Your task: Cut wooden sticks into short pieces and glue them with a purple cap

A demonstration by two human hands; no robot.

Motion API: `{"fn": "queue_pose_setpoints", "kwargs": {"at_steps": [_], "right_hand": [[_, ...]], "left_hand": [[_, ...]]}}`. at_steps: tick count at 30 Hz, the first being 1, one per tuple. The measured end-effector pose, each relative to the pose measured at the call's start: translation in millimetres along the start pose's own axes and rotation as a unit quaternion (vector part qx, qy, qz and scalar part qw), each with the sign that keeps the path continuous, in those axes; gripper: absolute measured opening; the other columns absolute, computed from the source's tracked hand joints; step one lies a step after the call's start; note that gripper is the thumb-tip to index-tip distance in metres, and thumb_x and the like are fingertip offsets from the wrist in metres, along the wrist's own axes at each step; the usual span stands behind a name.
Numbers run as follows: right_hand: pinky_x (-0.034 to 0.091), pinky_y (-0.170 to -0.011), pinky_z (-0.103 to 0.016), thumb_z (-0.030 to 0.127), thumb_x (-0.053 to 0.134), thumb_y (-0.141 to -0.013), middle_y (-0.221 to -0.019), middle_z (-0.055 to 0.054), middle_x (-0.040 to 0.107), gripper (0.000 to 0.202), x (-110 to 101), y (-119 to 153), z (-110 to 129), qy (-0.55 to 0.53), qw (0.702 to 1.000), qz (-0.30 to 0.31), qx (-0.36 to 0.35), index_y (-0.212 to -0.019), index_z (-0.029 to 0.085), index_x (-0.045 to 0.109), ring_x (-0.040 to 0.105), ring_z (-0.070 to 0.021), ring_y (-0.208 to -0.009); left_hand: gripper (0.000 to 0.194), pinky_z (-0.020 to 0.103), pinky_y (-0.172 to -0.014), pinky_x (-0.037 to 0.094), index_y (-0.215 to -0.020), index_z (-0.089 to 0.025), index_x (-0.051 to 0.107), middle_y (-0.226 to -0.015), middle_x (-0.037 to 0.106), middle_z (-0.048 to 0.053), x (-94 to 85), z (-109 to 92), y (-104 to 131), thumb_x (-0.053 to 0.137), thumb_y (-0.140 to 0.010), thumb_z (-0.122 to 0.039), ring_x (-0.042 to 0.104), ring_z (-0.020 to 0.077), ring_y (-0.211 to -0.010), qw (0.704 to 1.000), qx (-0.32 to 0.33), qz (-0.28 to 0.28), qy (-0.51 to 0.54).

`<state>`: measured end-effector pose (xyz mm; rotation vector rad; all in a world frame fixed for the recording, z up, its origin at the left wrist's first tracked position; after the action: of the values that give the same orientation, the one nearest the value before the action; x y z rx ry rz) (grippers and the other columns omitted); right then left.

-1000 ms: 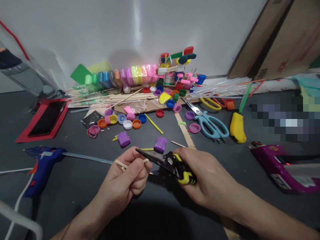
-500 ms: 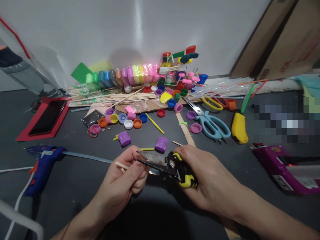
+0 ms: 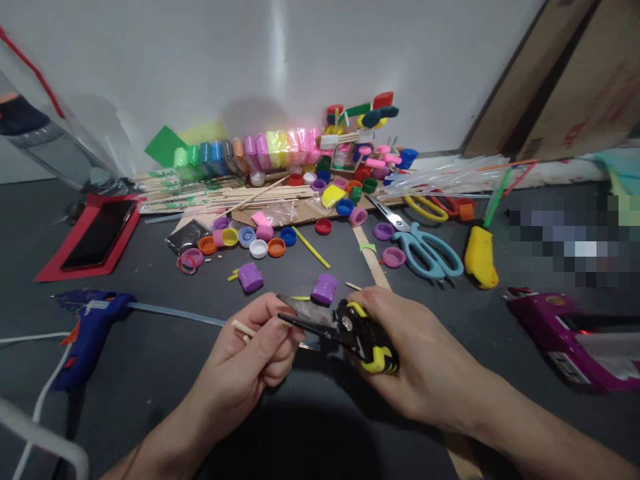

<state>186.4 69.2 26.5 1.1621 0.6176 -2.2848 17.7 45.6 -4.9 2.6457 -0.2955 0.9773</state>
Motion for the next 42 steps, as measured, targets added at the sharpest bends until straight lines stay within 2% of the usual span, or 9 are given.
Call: {"fn": "queue_pose_setpoints", "kwargs": {"at_steps": [5, 15, 19, 24, 31, 35, 39, 42], "right_hand": [[0.044, -0.061, -0.032, 0.014, 0.055, -0.069, -0.087, -0.009, 0.062, 0.028, 1.0, 1.5, 1.4, 0.001, 1.0, 0.006, -0.006, -0.097, 0.016, 0.054, 0.055, -0.0219, -0.072], [0.038, -0.053, -0.029, 0.01, 0.049, -0.067, -0.073, -0.005, 0.059, 0.021, -0.2, 4.9, 0.2, 0.057, 0.998, -0.017, -0.025, -0.087, 0.016, 0.054, 0.051, -0.0185, -0.06], [0.042, -0.058, -0.029, 0.013, 0.052, -0.073, -0.079, -0.006, 0.063, 0.02, -1.1, 1.8, -2.0, 0.015, 1.0, -0.011, 0.001, -0.093, 0.017, 0.054, 0.055, -0.0192, -0.066], [0.044, -0.062, -0.031, 0.016, 0.057, -0.072, -0.086, -0.007, 0.063, 0.022, -1.2, -0.2, -0.1, -0.003, 1.0, 0.009, 0.007, -0.093, 0.02, 0.051, 0.057, -0.0207, -0.072], [0.044, -0.061, -0.032, 0.015, 0.054, -0.069, -0.087, -0.01, 0.062, 0.027, 1.1, 0.9, 0.4, 0.015, 1.0, 0.007, -0.011, -0.096, 0.016, 0.053, 0.056, -0.0217, -0.071], [0.042, -0.059, -0.031, 0.013, 0.051, -0.067, -0.081, -0.009, 0.061, 0.025, 0.8, 3.6, 1.3, 0.046, 0.999, -0.005, -0.024, -0.092, 0.016, 0.053, 0.054, -0.0208, -0.067], [0.039, -0.054, -0.029, 0.012, 0.05, -0.07, -0.075, -0.006, 0.061, 0.019, 0.2, 4.4, 1.6, 0.047, 0.999, -0.017, -0.015, -0.088, 0.018, 0.052, 0.052, -0.0181, -0.061], [0.042, -0.059, -0.03, 0.015, 0.053, -0.074, -0.082, -0.007, 0.064, 0.021, 0.9, 2.1, -0.2, 0.011, 1.0, -0.013, 0.013, -0.095, 0.018, 0.053, 0.056, -0.0199, -0.068]], "left_hand": [[0.023, 0.014, -0.042, 0.015, -0.079, -0.019, 0.062, -0.056, 0.029, -0.008, 0.0, 1.8, -0.1, 0.072, -0.084, -0.039, 0.016, 0.0035, -0.047, 1.0, -0.013, 0.016, -0.003], [0.024, 0.015, -0.041, 0.016, -0.077, -0.017, 0.065, -0.056, 0.035, -0.007, -4.3, -0.2, 3.2, 0.07, -0.085, -0.039, 0.019, 0.0033, -0.047, 0.999, -0.019, 0.005, -0.033], [0.025, 0.015, -0.041, 0.015, -0.075, -0.016, 0.064, -0.054, 0.033, -0.007, -3.8, 0.3, 1.5, 0.07, -0.085, -0.039, 0.018, 0.0034, -0.046, 0.999, -0.021, -0.002, -0.029], [0.026, 0.016, -0.041, 0.014, -0.076, -0.016, 0.065, -0.053, 0.029, -0.008, -2.8, 0.2, 0.0, 0.07, -0.085, -0.041, 0.017, 0.0037, -0.046, 0.999, -0.014, 0.003, -0.031], [0.025, 0.015, -0.041, 0.016, -0.076, -0.017, 0.065, -0.056, 0.034, -0.007, -2.6, -0.4, 0.3, 0.071, -0.084, -0.039, 0.019, 0.003, -0.046, 1.0, -0.004, -0.003, -0.029], [0.026, 0.015, -0.042, 0.018, -0.076, -0.016, 0.065, -0.054, 0.033, -0.008, -1.9, -0.8, 1.7, 0.071, -0.084, -0.04, 0.021, 0.0036, -0.046, 0.999, 0.006, -0.007, -0.043], [0.025, 0.016, -0.042, 0.02, -0.079, -0.016, 0.065, -0.059, 0.045, -0.004, -2.7, -1.0, 2.3, 0.071, -0.084, -0.039, 0.026, 0.0038, -0.047, 0.997, 0.017, -0.031, -0.062], [0.021, 0.016, -0.043, 0.023, -0.08, -0.017, 0.064, -0.063, 0.049, -0.003, -4.2, -3.7, 3.5, 0.07, -0.085, -0.036, 0.03, 0.0041, -0.048, 0.994, 0.045, -0.055, -0.083]]}}
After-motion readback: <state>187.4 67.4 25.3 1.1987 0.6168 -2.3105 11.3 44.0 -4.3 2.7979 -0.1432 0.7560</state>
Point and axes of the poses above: each hand's wrist, its own y-axis away from the middle knuckle, its own x-axis out of the palm, z = x × y, the point moved 5 cm from there along -y, towards the middle knuckle
